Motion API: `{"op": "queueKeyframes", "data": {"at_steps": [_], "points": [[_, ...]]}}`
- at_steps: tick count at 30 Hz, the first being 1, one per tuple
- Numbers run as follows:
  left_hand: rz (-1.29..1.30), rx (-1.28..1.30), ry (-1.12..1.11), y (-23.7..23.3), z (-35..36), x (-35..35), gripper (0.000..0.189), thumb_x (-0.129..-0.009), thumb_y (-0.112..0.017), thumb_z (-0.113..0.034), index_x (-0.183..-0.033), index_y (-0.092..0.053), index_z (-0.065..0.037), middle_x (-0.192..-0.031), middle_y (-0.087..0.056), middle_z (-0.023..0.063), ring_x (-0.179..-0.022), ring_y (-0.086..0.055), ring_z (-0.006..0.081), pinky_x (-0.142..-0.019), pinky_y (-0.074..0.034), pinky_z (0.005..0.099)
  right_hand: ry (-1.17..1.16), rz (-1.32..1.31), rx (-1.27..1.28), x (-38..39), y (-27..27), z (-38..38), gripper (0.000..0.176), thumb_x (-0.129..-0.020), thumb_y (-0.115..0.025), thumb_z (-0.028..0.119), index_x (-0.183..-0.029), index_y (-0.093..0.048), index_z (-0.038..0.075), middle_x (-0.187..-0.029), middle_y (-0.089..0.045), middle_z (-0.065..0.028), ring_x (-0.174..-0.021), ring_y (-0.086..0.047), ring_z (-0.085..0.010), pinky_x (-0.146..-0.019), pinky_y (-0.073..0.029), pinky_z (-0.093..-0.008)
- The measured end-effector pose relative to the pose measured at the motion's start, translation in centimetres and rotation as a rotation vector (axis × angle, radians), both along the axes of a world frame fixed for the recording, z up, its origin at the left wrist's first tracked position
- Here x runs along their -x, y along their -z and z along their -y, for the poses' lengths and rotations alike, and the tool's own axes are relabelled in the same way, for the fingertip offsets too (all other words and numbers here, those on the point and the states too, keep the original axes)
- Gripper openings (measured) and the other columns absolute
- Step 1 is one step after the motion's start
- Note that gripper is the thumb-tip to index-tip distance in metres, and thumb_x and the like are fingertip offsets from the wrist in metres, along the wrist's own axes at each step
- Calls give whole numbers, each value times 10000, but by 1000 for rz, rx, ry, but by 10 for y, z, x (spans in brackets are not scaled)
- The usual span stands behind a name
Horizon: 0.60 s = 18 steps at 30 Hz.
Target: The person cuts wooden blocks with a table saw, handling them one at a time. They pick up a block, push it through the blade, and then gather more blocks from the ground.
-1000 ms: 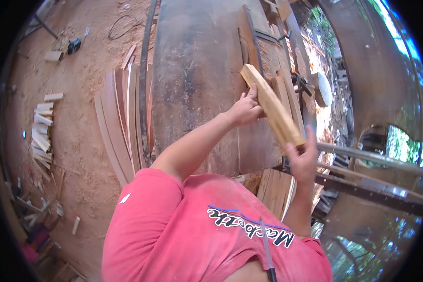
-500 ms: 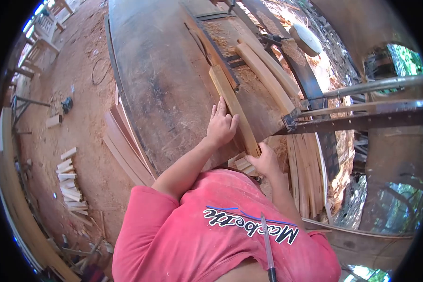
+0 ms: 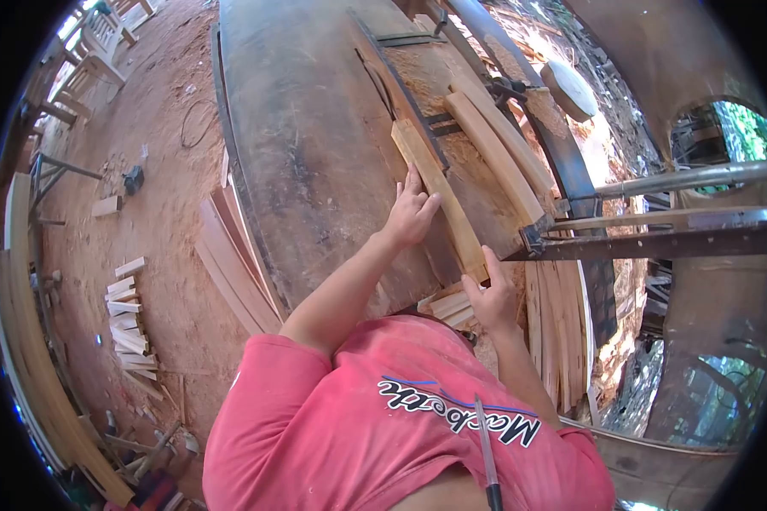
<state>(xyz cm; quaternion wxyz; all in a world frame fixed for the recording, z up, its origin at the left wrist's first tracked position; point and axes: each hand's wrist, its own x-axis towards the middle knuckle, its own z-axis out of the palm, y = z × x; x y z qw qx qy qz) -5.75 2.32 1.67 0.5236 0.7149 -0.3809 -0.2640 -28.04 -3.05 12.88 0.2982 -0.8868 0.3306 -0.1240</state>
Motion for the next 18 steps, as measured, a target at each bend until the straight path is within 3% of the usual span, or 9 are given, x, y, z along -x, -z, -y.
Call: {"op": "queueKeyframes", "data": {"at_steps": [2,4,7,18], "points": [[-20,36,-18,-1,6,-13,561,-1025,-413,-370,-1043,-682,121,-1614,23,284,-1513,-9,395,-1209,-37,512,-80,33,87,-10,-6,6,534,-817,-714,79,-1322,-552,20,-1137,-658,-236,-1057,-643,-383,-858,-505,-443],[-57,60,23,-4,8,-26,596,-1028,-396,-380,-1077,-657,154,-1608,43,296,-1515,44,378,-1206,-19,521,-124,92,147,-21,-9,13,544,-812,-727,91,-1325,-558,20,-936,-647,-212,-847,-628,-389,-740,-496,-453],[-87,41,55,-7,11,-43,613,-1029,-390,-386,-1085,-648,167,-1601,39,313,-1515,51,376,-1206,-17,526,-192,126,199,-37,-10,23,516,-812,-730,86,-1296,-574,-1,-888,-626,-200,-798,-604,-378,-725,-483,-453],[-4,-32,27,-20,19,-68,645,-1036,-376,-424,-989,-683,141,-1597,6,324,-1509,-48,402,-1205,-33,542,-128,96,131,-78,-43,29,444,-827,-719,98,-1237,-605,-30,-1022,-668,-211,-883,-651,-331,-759,-511,-385]]}}
